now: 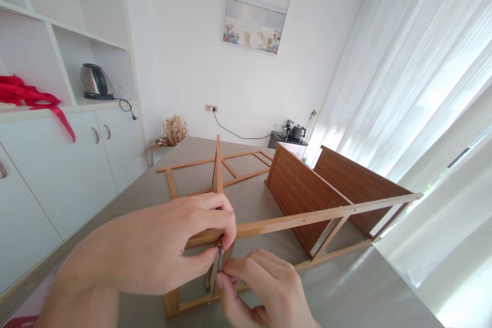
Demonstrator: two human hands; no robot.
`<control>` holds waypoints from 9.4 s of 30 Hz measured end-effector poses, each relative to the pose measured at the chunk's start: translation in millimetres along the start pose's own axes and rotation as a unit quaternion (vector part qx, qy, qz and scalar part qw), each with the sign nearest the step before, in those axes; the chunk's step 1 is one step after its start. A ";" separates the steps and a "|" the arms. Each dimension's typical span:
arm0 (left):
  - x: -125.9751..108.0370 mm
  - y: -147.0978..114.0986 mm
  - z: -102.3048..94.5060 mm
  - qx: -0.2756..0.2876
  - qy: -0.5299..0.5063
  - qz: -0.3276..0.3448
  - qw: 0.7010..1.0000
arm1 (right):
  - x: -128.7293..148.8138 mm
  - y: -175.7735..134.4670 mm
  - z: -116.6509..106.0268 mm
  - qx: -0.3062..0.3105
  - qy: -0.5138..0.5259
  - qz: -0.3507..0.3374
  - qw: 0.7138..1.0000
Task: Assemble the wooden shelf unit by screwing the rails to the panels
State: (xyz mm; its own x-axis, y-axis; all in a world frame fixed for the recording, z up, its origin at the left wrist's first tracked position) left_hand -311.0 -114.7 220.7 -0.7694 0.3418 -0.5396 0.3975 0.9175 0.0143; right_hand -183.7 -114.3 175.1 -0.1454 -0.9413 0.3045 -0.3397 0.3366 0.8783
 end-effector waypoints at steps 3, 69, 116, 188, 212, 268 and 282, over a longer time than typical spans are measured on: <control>-0.1 0.2 -0.9 -0.005 0.000 0.008 1.000 | -1.9 0.1 1.5 0.009 0.018 0.011 1.000; -4.7 -2.0 -7.9 -0.050 0.014 0.063 0.997 | 32.2 27.6 -24.4 0.130 -0.197 -0.209 0.949; -4.9 0.1 -9.1 -0.019 0.009 0.024 1.000 | 3.4 1.8 2.6 0.034 0.041 -0.020 0.998; -5.5 -0.3 -8.8 -0.032 0.002 0.038 0.999 | 20.6 25.0 -6.7 0.158 -0.073 -0.106 0.979; -5.4 -1.3 -8.3 -0.026 0.005 0.033 0.999 | 25.8 29.6 -2.3 0.235 -0.125 -0.143 0.953; -6.1 -1.0 -7.0 -0.024 0.010 0.036 0.999 | 17.1 14.4 1.8 0.171 -0.100 -0.094 0.976; -5.4 -1.7 -5.9 -0.022 0.014 0.040 0.999 | 19.0 17.5 -0.1 0.179 -0.078 -0.012 0.981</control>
State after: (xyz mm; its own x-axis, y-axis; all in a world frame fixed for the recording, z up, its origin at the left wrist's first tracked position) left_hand -310.4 -117.0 228.5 -0.7496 0.4193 -0.5121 0.4365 0.8948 0.0938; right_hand -192.3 -126.4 196.3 -0.2635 -0.9436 0.2005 -0.6456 0.3269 0.6902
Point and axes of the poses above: each hand's wrist, its own y-axis towards the middle knuckle, its own z-axis out of the palm, x = y × z, the point moved 8 cm from there along y, towards the middle knuckle, and after that the axes turned 2 degrees about -y, right-handed, at the moved point
